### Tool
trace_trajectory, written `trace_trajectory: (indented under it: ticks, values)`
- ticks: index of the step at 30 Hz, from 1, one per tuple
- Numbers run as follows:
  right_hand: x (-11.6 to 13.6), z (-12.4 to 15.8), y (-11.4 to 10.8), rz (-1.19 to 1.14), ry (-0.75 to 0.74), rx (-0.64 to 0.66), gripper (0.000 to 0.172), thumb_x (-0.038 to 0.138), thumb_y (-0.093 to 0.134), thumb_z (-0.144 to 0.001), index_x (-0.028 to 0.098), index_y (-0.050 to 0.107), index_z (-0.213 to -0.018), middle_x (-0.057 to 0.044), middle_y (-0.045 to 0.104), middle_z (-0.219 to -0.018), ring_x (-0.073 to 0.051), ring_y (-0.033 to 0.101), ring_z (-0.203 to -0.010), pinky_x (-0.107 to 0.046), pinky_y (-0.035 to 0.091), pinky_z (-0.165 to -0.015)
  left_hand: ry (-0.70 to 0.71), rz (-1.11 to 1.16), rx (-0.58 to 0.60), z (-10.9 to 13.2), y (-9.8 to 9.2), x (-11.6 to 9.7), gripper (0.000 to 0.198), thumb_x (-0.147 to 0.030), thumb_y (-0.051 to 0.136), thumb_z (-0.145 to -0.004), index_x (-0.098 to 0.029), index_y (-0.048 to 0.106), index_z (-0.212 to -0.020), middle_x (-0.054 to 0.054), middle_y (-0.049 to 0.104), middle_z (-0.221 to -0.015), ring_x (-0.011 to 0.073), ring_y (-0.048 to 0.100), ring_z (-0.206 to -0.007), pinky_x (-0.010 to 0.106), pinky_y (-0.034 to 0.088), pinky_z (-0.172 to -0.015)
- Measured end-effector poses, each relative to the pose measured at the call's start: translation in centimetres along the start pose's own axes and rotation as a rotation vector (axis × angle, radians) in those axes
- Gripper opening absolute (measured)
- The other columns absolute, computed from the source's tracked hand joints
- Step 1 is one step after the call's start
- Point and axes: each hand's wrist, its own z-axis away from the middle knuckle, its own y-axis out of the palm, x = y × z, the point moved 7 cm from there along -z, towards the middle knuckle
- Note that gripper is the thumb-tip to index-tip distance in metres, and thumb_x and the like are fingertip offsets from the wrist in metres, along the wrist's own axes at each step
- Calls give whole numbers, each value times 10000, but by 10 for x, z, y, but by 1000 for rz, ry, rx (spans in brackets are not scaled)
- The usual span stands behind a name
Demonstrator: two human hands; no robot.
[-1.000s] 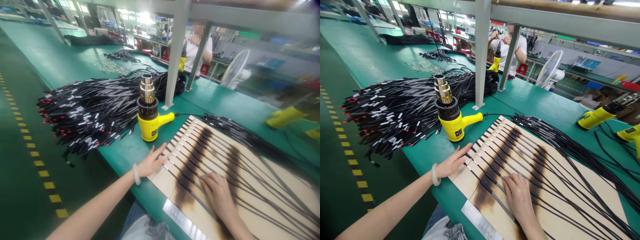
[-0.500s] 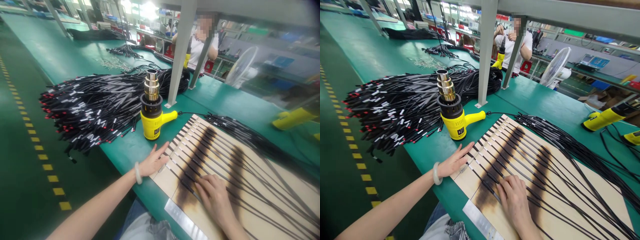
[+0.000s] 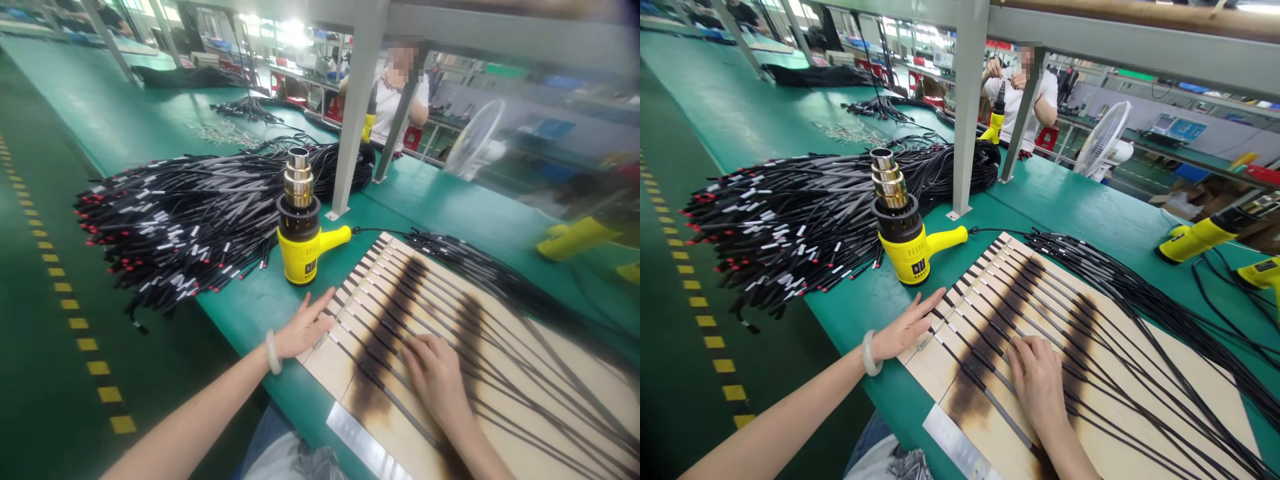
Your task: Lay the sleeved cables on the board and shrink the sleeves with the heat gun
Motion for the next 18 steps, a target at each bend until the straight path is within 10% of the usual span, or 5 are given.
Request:
trace_trajectory:
  ticks: [11, 15, 18]
  values:
    - [-7, -4, 11, 19, -32, 14, 163, 248, 436, -936, 189, 585, -904, -34, 578, -817, -192, 502, -753, -313, 317, -643, 73, 103, -116, 3, -4, 0, 725, -635, 329, -839, -202, 233, -1412, 112, 240, -1470, 269, 261, -1346, 528, 52, -1129]
    - [-8, -1, 2, 23, -8, -23, 171, 287, 437, -936, 173, 551, -992, -54, 578, -868, -202, 520, -811, -316, 338, -674, 95, 151, -708, 26, -49, -4, 380, -441, 525, -833, -201, 570, -1123, 104, 615, -1160, 253, 567, -1088, 437, 438, -968]
    - [-10, 5, -7, 27, 6, -54, 184, 303, 428, -938, 178, 535, -1020, -59, 574, -877, -204, 522, -817, -317, 347, -676, 99, -72, -1182, 49, -89, -11, 357, -366, 666, -726, -194, 570, -1023, 75, 614, -1023, 241, 587, -981, 403, 494, -864]
